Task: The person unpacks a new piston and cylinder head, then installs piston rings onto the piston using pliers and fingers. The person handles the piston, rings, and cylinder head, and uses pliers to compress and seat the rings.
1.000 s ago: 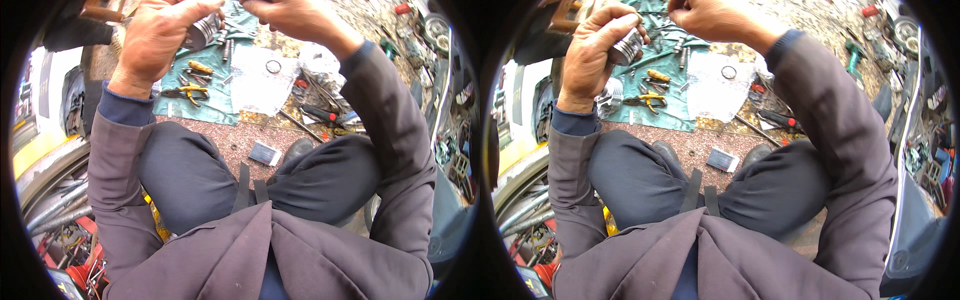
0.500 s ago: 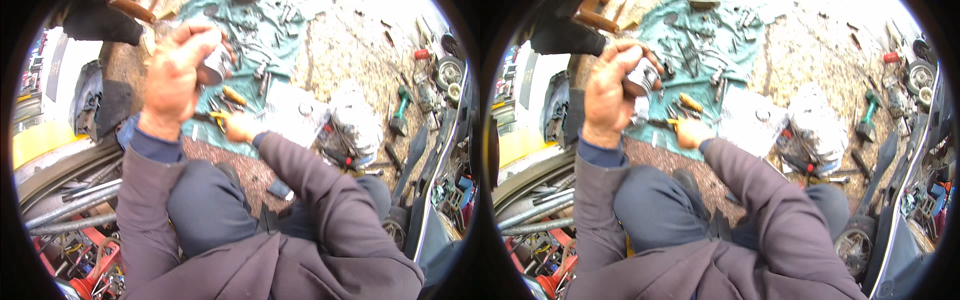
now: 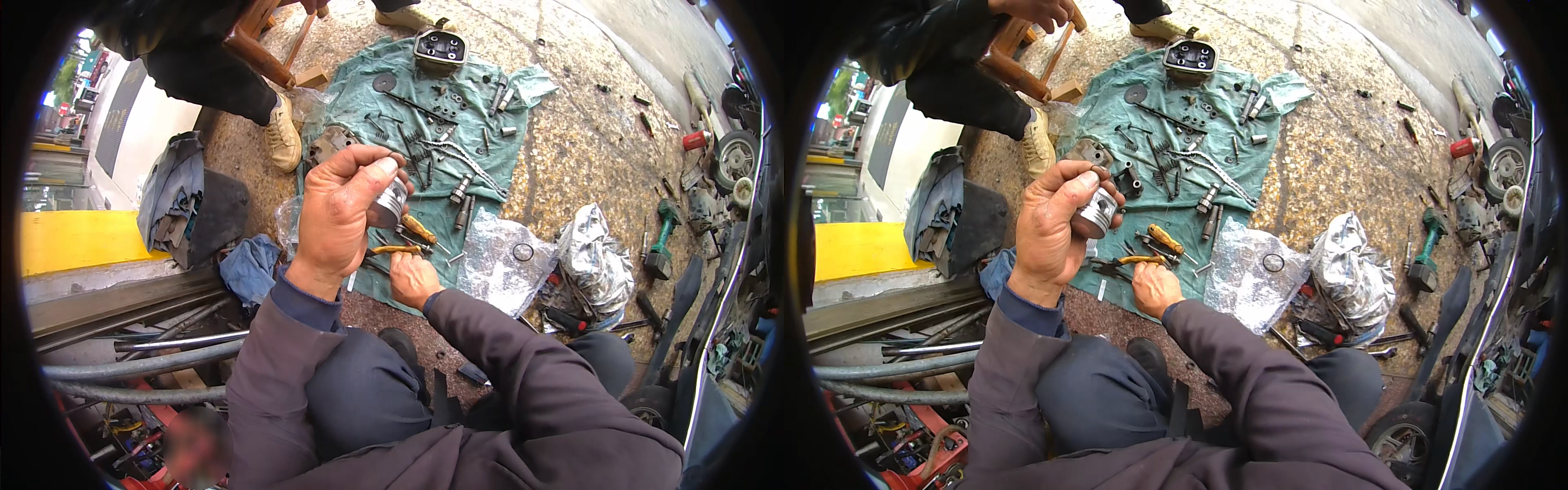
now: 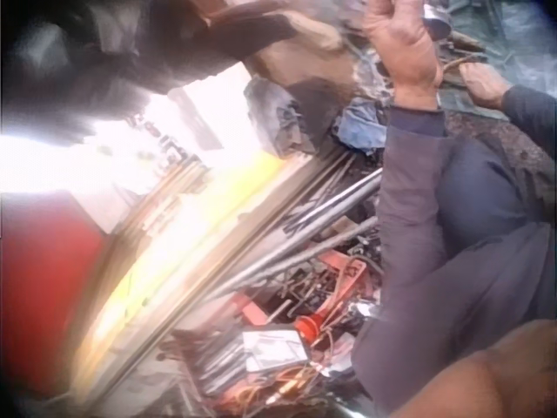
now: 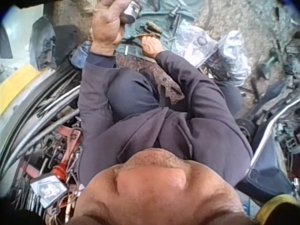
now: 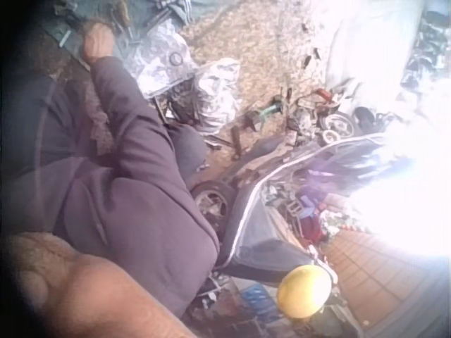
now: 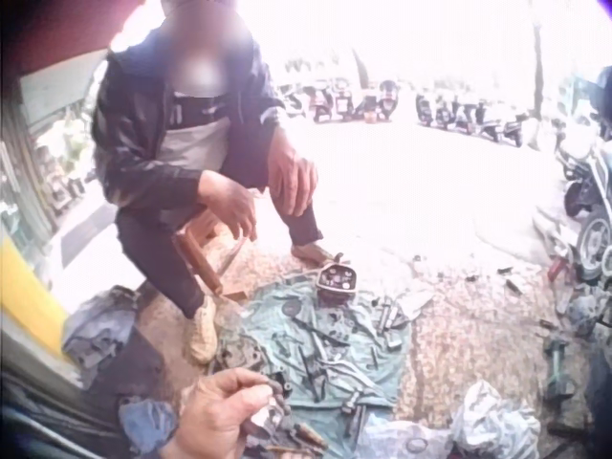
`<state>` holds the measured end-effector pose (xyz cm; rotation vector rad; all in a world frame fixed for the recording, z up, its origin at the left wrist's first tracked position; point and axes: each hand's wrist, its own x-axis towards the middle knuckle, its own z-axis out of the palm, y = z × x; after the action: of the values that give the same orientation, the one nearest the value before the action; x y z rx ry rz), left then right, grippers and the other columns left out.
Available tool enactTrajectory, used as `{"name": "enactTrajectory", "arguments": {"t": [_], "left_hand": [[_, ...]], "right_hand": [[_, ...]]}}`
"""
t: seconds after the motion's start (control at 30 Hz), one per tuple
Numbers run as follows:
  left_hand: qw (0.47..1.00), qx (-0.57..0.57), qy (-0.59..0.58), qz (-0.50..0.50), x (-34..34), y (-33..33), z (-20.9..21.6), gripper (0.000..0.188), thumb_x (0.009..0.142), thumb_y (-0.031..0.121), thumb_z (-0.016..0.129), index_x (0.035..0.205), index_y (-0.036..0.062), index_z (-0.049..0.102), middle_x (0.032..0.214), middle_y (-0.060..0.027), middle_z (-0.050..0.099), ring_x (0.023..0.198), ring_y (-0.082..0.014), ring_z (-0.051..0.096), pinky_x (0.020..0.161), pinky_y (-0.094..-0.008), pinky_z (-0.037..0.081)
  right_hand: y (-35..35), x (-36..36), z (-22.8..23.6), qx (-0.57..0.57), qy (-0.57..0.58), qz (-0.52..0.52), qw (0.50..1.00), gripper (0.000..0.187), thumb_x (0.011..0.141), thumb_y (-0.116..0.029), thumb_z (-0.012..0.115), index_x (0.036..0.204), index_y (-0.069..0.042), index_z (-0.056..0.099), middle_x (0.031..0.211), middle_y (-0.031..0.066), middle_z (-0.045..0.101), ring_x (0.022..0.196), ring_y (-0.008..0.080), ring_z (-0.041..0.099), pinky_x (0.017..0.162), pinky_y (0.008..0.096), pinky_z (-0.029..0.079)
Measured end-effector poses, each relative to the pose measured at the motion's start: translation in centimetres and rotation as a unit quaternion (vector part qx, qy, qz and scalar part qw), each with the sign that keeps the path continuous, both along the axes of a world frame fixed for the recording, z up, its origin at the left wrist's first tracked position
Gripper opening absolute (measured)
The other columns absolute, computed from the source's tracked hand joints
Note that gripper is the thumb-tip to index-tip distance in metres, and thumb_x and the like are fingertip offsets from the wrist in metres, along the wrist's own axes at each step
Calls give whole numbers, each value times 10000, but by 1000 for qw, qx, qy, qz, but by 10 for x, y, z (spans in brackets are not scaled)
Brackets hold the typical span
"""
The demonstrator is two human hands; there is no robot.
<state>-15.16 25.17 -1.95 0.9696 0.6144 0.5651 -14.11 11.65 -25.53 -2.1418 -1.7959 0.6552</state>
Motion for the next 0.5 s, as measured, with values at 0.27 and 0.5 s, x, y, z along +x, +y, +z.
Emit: {"name": "enactTrajectory", "arguments": {"t": [0.27,0.5], "left_hand": [[997,38,-47,40,21,-12,12,101,919,20,624,1002,-5,675,883,-74,680,757,-141,670,621,-274,586],[989,141,-38,28,51,-28,39,90,934,51,628,1002,12,670,905,-94,667,793,-189,680,634,-302,595]], "right_hand": [[1,108,129,-211,29,97,972,223,801,-138,542,849,0,711,875,211,703,844,365,697,740,457,557],[-94,225,259,-107,354,-31,929,334,888,-284,654,1052,7,646,1150,173,651,992,230,605,854,382,477]]}}
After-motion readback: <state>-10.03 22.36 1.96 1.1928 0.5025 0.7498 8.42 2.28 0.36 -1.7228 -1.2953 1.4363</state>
